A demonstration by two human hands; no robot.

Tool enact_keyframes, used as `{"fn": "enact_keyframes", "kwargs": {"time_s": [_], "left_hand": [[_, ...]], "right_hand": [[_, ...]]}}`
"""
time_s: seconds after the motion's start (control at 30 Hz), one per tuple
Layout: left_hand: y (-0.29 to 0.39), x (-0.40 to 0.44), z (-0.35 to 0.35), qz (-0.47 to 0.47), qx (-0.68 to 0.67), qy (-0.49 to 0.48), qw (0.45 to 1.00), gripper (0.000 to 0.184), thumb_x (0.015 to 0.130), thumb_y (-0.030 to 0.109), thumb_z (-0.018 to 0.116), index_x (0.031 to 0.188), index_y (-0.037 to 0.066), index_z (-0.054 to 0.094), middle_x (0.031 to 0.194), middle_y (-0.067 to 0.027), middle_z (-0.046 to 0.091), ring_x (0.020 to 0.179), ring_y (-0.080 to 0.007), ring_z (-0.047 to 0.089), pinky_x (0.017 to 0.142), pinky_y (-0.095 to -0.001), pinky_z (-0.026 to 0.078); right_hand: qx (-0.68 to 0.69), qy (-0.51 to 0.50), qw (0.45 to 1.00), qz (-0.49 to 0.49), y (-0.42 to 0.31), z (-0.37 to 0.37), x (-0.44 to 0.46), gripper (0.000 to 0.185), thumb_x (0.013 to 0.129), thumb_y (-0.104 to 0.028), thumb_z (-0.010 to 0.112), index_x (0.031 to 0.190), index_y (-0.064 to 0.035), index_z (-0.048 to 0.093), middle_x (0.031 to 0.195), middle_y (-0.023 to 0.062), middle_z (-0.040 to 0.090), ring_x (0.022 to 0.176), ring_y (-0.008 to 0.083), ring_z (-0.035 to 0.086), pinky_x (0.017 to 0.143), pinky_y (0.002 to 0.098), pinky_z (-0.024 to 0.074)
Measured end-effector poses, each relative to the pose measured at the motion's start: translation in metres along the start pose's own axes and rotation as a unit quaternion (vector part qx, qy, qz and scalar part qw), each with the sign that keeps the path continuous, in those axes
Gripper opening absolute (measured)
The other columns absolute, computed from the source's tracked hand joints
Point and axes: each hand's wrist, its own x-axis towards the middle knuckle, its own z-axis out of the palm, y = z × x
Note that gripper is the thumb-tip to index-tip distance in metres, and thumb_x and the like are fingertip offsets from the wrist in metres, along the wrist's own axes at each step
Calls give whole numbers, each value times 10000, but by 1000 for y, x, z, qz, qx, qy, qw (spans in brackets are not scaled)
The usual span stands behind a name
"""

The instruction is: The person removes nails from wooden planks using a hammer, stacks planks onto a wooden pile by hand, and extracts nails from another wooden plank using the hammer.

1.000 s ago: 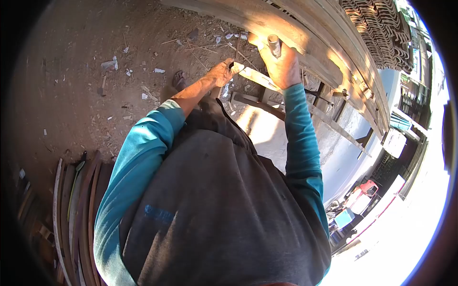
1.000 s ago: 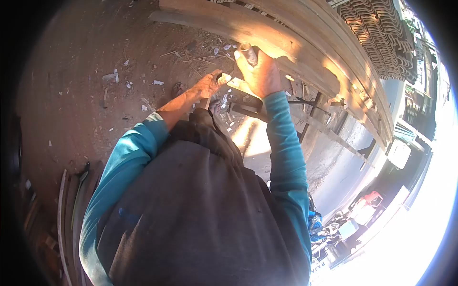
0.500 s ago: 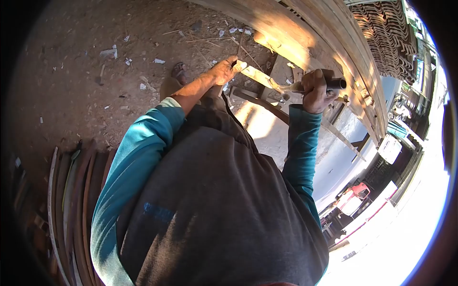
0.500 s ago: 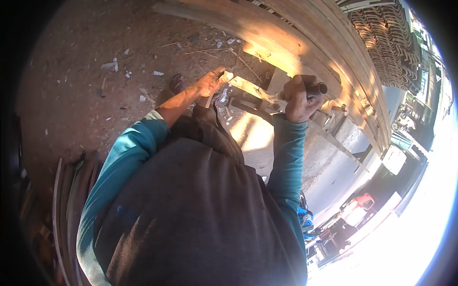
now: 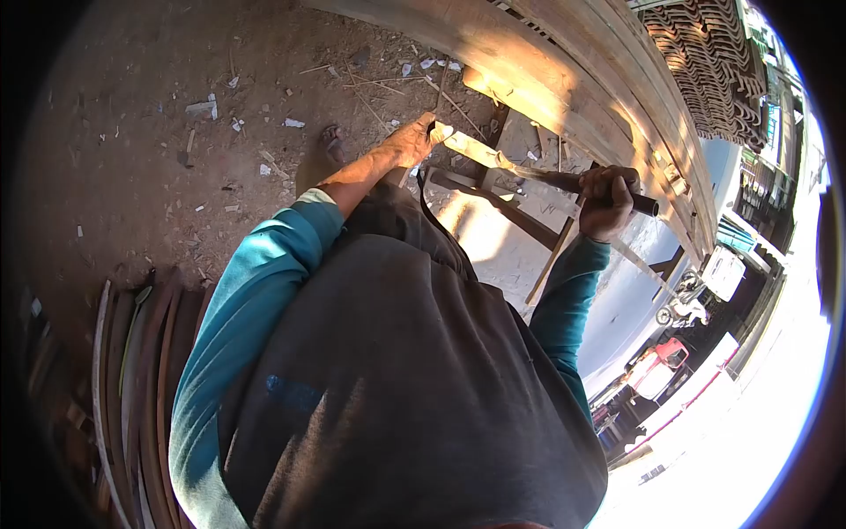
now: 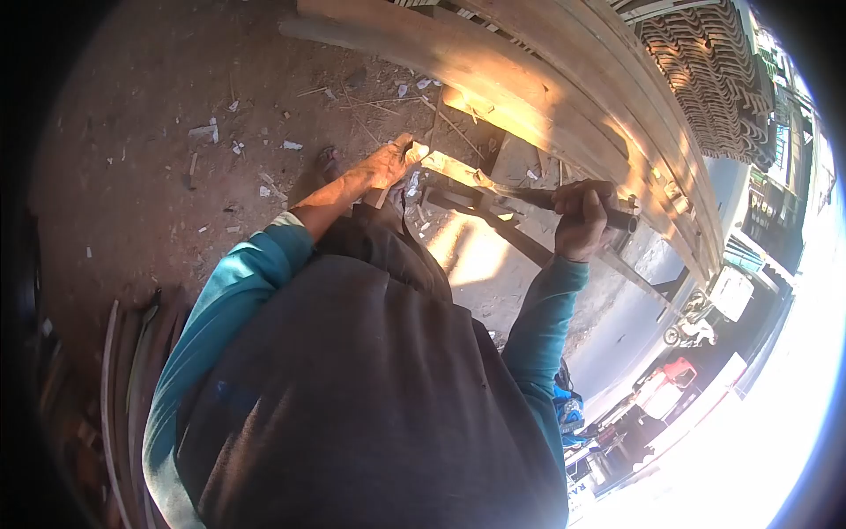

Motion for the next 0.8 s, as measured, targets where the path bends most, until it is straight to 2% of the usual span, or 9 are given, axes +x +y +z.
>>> {"fn": "enact_keyframes", "kwargs": {"time_s": [0.07, 0.1, 0.13, 0.3, 0.37, 0.47, 0.6, 0.7, 0.8], "left_hand": [[33, -3, -6, -107, 48, -20, 993, 334, 1037, 362, 557, 1079, 32, 528, 871, -99, 592, 834, -197, 537, 773, -307, 489], [4, 7, 2, -101, 53, -21, 993, 334, 1037, 362, 557, 1079, 32, 528, 871, -99, 592, 834, -197, 537, 773, -307, 489], [-52, 24, 19, 26, -78, -7, 997, 340, 1035, 363, 560, 1094, 31, 526, 856, -98, 594, 836, -205, 549, 773, -335, 494], [-29, 15, 12, 37, 9, 11, 999, 393, 1027, 416, 543, 1121, 35, 510, 900, -144, 643, 924, -285, 642, 805, -400, 520], [-9, 1, 10, 0, 85, 14, 996, 435, 1022, 458, 531, 1136, 39, 495, 924, -181, 658, 933, -328, 662, 810, -421, 522], [17, 3, 3, -73, 166, -16, 983, 449, 1031, 470, 496, 1203, 58, 445, 904, -192, 648, 857, -385, 645, 760, -471, 506], [-16, 11, 6, 5, 117, -32, 993, 432, 1031, 447, 473, 1223, 59, 467, 1043, -239, 675, 979, -425, 657, 801, -506, 507], [43, -5, 0, -135, 250, -60, 957, 553, 999, 503, 491, 1344, 71, 470, 1174, -265, 654, 1072, -422, 647, 866, -515, 504], [33, 1, 8, -154, 280, -54, 946, 670, 989, 526, 456, 1483, 78, 389, 1180, -264, 653, 1060, -410, 648, 928, -484, 504]], "right_hand": [[-38, 36, 999, -2, -8, 11, 6, 145, 934, -151, 558, 822, -61, 538, 593, 24, 439, 547, 153, 445, 564, 319, 406], [-68, 76, 995, 0, -9, 25, 9, 154, 938, -154, 576, 816, -64, 543, 588, 22, 445, 557, 148, 455, 567, 323, 412], [-98, 94, 991, 18, -11, 53, 7, 188, 926, -159, 601, 778, -63, 534, 605, 30, 486, 559, 150, 484, 556, 327, 433], [-237, 99, 966, -44, 10, 78, -24, 313, 954, -161, 577, 673, -84, 465, 555, 18, 475, 489, 105, 447, 472, 294, 387], [24, 153, 988, -10, -1, 8, -16, 291, 962, -149, 491, 686, -78, 430, 533, 1, 399, 424, 93, 337, 410, 271, 300], [-24, 147, 989, 8, -3, 18, -6, 259, 956, -139, 505, 709, -93, 442, 544, -3, 384, 453, 90, 342, 448, 278, 340], [-170, 142, 974, -53, -11, 77, -32, 203, 945, -145, 566, 762, -70, 519, 568, 0, 458, 491, 90, 422, 506, 261, 343], [57, 176, 983, -9, 5, -15, -34, 217, 950, -165, 573, 772, -81, 481, 576, 7, 405, 480, 106, 377, 458, 290, 344], [33, 156, 987, -25, 5, -20, -17, 246, 970, -187, 576, 790, -62, 466, 554, 11, 398, 448, 102, 354, 434, 286, 340]]}}
